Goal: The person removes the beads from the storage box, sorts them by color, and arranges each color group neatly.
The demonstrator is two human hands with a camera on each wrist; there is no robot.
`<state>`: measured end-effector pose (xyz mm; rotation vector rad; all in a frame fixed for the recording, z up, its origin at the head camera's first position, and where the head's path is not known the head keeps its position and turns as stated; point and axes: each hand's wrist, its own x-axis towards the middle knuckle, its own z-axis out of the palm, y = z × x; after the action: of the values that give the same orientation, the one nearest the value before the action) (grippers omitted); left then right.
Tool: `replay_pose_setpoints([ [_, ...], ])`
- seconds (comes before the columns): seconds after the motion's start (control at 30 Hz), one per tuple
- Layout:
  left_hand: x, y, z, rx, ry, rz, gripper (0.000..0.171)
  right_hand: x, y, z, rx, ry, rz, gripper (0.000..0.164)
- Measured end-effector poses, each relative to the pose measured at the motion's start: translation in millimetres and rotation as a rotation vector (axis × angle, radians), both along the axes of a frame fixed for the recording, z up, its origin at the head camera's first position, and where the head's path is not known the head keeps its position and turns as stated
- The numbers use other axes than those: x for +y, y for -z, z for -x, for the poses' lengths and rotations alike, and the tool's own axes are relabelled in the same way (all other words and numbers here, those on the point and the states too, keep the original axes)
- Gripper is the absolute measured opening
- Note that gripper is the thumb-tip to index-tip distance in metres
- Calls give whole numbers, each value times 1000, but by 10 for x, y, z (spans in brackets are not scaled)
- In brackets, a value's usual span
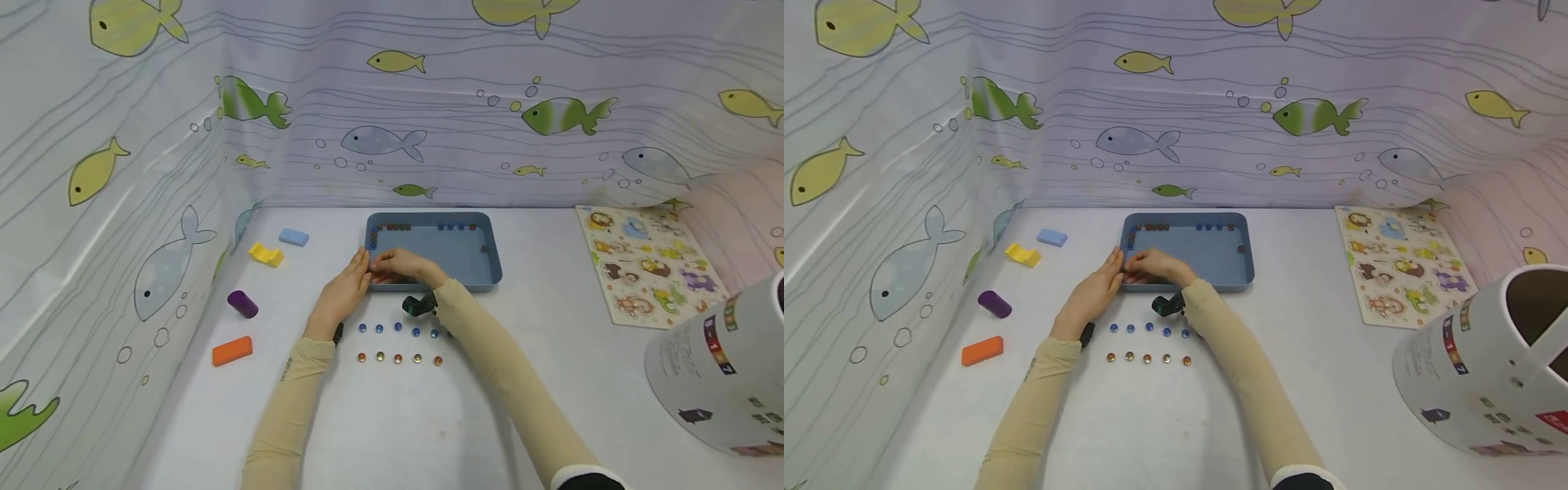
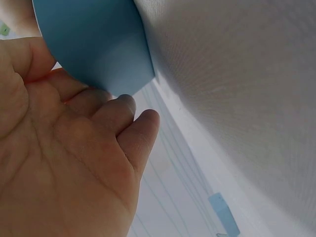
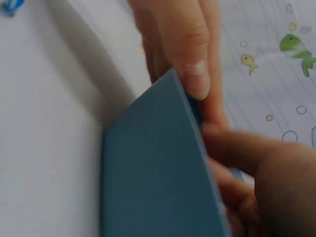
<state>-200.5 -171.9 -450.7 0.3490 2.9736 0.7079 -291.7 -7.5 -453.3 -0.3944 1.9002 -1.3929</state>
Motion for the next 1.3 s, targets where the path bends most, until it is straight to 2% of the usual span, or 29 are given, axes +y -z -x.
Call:
replay_pose_setpoints([
  [0.1,30,8,4,1,13,-11,55,-19,-59,51,-14,143,24,31],
  [0.2,71,18,1,0,20,-18,55,-22,-92,114,38,254,-11,31],
  [0.33,125,28,-2,1,21,-21,55,-11,-85,168,19,362,-26,31],
  [0.4,145,31,-1,-1,29,-21,55,-4,-73,172,12,383,-35,31],
  [0.77,147,9,-3,15,21,-3,54,-50,-5,99,109,277,-108,21],
  [1.03,82,-13,-7,13,15,17,55,67,-12,66,-29,259,50,30],
  [1.3,-2,-8,-10,14,-4,19,55,408,-196,-136,72,219,70,36],
])
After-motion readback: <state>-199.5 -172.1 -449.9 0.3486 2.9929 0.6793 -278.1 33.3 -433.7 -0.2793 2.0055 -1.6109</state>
